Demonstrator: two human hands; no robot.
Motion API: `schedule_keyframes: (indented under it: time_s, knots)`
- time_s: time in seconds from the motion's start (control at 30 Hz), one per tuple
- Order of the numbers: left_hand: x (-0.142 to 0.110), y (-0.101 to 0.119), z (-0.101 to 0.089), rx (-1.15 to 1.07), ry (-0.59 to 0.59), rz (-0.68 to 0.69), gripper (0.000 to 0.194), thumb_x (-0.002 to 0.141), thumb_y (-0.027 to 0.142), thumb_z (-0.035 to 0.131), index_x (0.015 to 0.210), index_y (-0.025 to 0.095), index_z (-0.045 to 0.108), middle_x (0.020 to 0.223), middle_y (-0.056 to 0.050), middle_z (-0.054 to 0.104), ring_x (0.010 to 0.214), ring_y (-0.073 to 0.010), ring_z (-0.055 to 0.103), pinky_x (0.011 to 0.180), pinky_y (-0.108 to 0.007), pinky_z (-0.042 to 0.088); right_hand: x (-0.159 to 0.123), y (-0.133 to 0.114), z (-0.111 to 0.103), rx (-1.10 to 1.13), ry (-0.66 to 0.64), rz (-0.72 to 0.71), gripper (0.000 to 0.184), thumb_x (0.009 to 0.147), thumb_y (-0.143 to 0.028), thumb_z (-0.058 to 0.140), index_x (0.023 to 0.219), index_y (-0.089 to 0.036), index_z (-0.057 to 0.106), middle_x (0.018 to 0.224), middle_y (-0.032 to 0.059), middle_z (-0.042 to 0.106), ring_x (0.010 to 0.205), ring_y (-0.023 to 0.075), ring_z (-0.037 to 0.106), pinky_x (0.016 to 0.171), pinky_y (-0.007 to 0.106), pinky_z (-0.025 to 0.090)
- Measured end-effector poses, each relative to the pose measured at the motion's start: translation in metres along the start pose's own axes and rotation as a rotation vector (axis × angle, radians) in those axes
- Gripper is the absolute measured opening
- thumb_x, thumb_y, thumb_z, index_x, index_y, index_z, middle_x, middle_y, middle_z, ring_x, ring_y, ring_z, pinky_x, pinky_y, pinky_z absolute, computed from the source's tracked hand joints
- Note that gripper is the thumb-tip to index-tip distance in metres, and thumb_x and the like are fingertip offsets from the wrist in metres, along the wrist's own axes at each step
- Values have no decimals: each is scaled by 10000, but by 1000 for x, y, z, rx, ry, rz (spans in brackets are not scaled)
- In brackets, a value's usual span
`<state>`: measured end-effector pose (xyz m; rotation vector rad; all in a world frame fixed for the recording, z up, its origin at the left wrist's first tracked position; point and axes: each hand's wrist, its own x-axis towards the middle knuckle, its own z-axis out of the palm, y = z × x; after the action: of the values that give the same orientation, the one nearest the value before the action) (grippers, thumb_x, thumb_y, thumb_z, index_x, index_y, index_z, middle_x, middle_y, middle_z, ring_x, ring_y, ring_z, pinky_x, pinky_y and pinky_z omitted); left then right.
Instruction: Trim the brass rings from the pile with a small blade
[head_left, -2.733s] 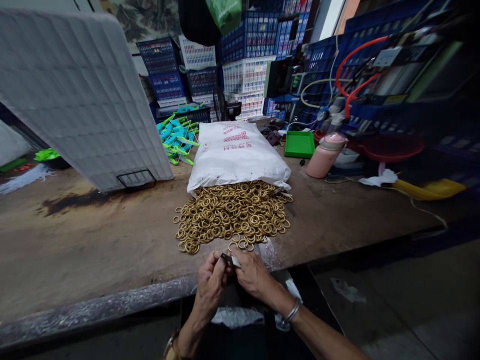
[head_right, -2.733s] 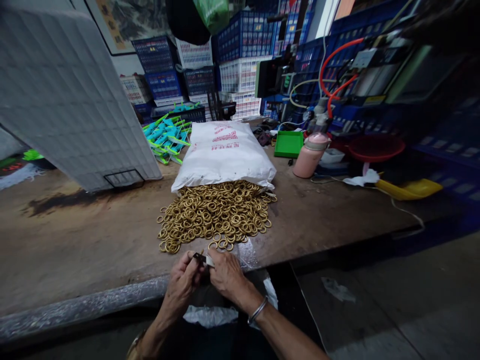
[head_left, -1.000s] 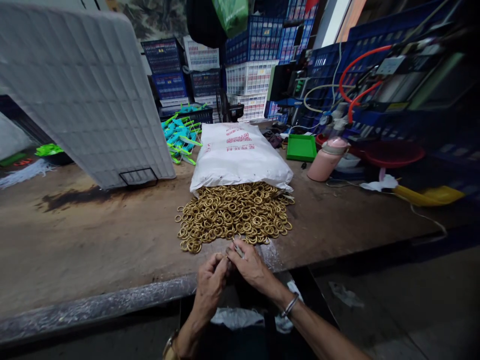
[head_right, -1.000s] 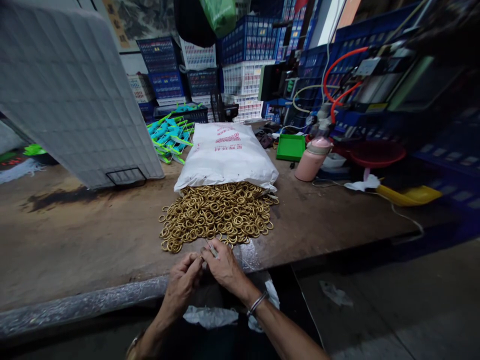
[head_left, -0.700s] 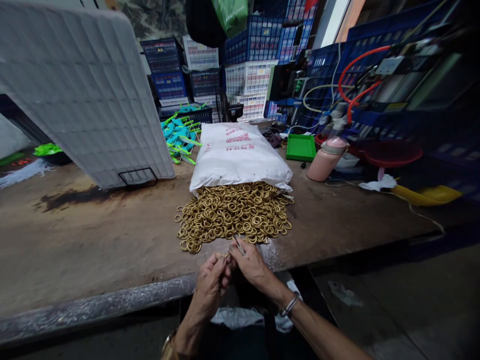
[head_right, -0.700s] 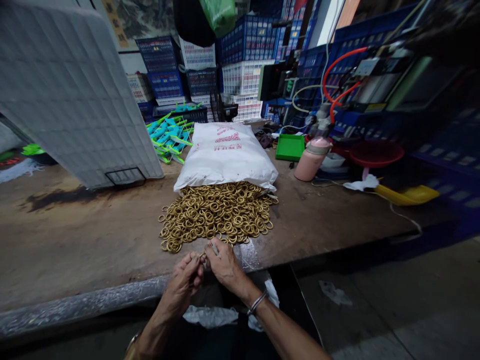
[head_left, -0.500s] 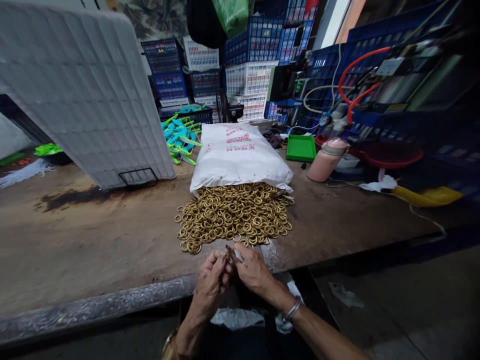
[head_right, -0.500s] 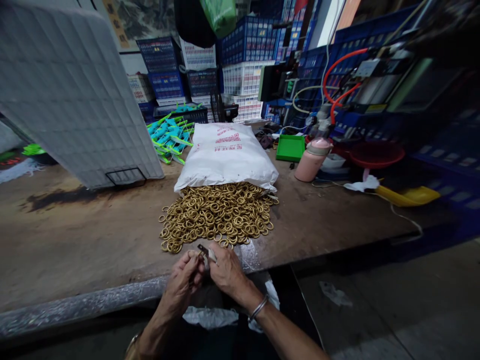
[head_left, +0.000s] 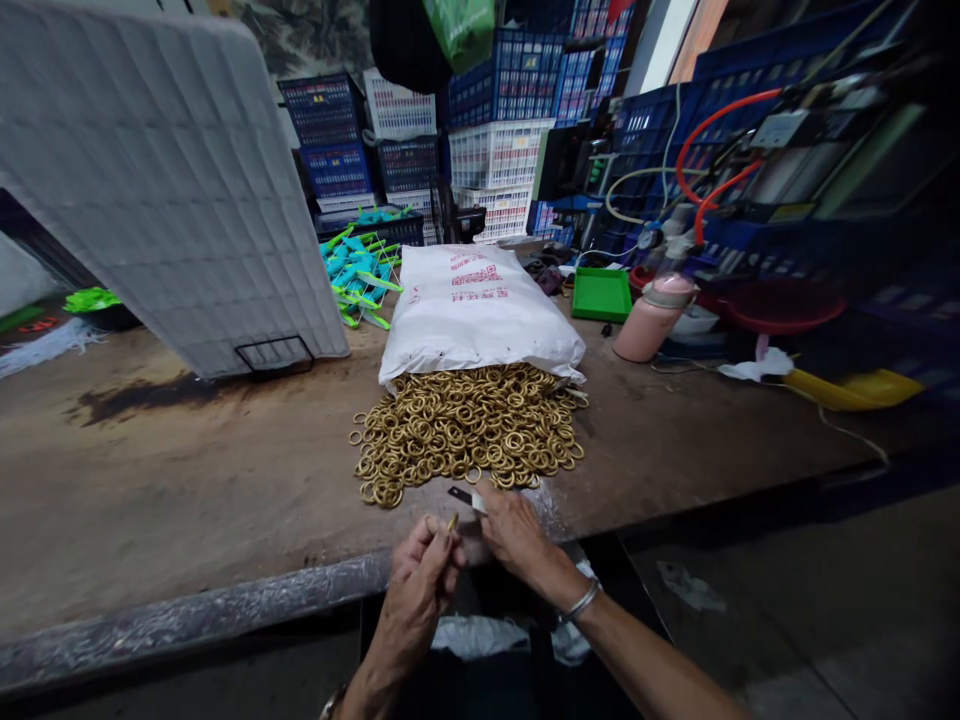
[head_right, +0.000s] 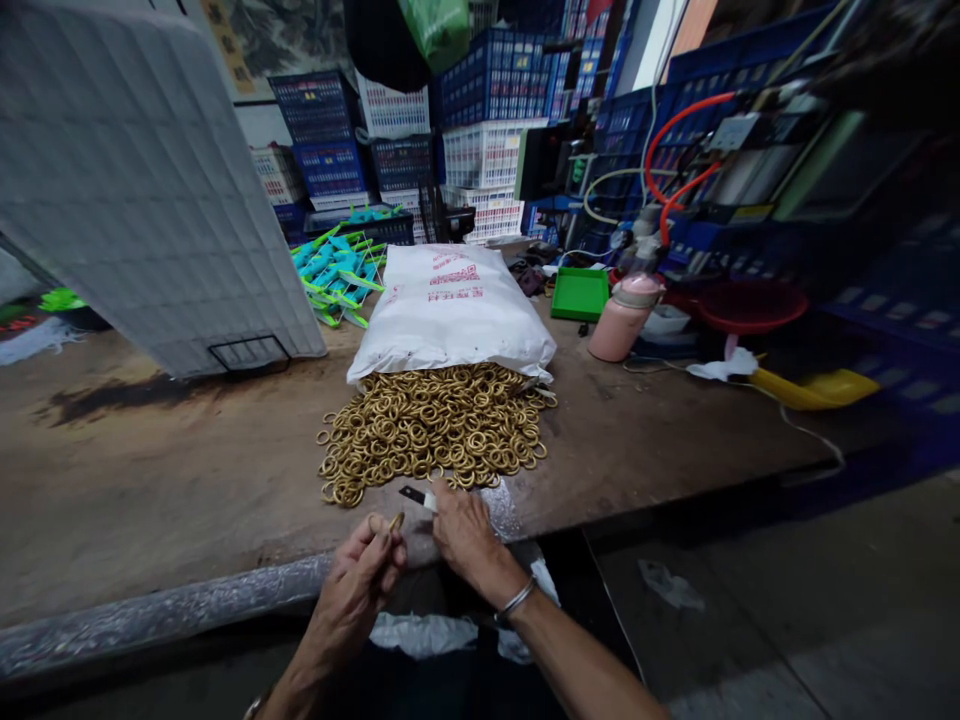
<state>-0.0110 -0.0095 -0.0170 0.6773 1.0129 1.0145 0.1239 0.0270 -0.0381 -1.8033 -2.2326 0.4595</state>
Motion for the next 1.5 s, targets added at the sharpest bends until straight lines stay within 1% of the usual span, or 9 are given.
schedule_keyframes:
  time_s: [0.1, 0.23, 0.47, 0.63, 0.97, 1.07, 1.23, 1.4, 1.5]
  knots:
    - [-4, 0, -2, -63, -14, -19, 343, 677, 483, 615, 680, 164, 490, 553, 32, 517, 378, -28, 317, 342, -149, 192, 9, 1, -5, -26, 67, 37, 291, 679, -60, 402, 925, -172, 510, 755, 43, 637, 674, 158, 562, 549, 247, 240]
    - [2, -3, -7, -148, 22, 20, 304, 684, 425, 632, 714, 148, 510, 743, -34, 599, 453, -49, 403, 340, -148, 241, 24, -5, -12, -59, 134, 26, 345, 677, -68, 431, 996, -185, 487, 789, 36, 639, 719, 170, 573, 583, 251, 257]
    - [9, 0, -15, -302, -7, -55, 299, 663, 330, 658, 886, 172, 538, 685, -6, 586, 498, -84, 489, 375, -157, 295, 39, -8, -7, -147, 81, 11, 268, 738, -110, 446, 984, -199, 501, 740, 47, 640, 671, 170, 577, 559, 255, 248]
    - [15, 0, -21, -378, 60, -96, 245, 644, 325, 684, 685, 133, 537, 717, -22, 578, 583, -98, 534, 416, -163, 356, 40, -2, -4, -75, 128, -3, 233, 709, -85, 437, 886, -200, 537, 725, 35, 634, 646, 155, 563, 553, 240, 255]
    - [31, 0, -11, 1, 141, 149, 352, 654, 433, 655, 864, 170, 552, 519, 60, 474, 394, -57, 407, 328, -137, 277, 27, -12, -9, 698, 124, -23, 115, 767, -248, 451, 723, -181, 533, 636, -30, 526, 607, 101, 479, 577, 188, 362]
    - [32, -2, -11, 144, 186, 153, 274, 689, 437, 611, 725, 170, 564, 439, 76, 420, 333, -43, 323, 323, -148, 238, 24, -18, -12, 787, 86, 22, 133, 751, -281, 472, 689, -177, 527, 590, -44, 495, 567, 94, 456, 559, 192, 361]
    - [28, 3, -8, 239, 217, 367, 169, 629, 323, 676, 636, 163, 619, 576, 13, 551, 524, -95, 481, 472, -176, 362, 22, -23, -10, 748, 46, 85, 175, 744, -296, 461, 623, -173, 487, 549, -53, 444, 539, 89, 425, 536, 199, 338]
    - [24, 0, -10, 123, 82, 73, 291, 706, 449, 581, 640, 174, 512, 479, 65, 431, 352, -41, 316, 347, -162, 217, 21, -24, -5, 723, 67, 63, 173, 729, -297, 476, 608, -173, 474, 560, -57, 446, 554, 86, 417, 547, 199, 327]
    - [21, -1, -11, 39, 20, 21, 303, 720, 455, 573, 660, 177, 466, 515, 68, 442, 358, -28, 319, 353, -149, 193, 19, -25, -8, 769, 48, 60, 164, 721, -286, 475, 602, -174, 469, 556, -57, 444, 553, 86, 413, 541, 194, 328]
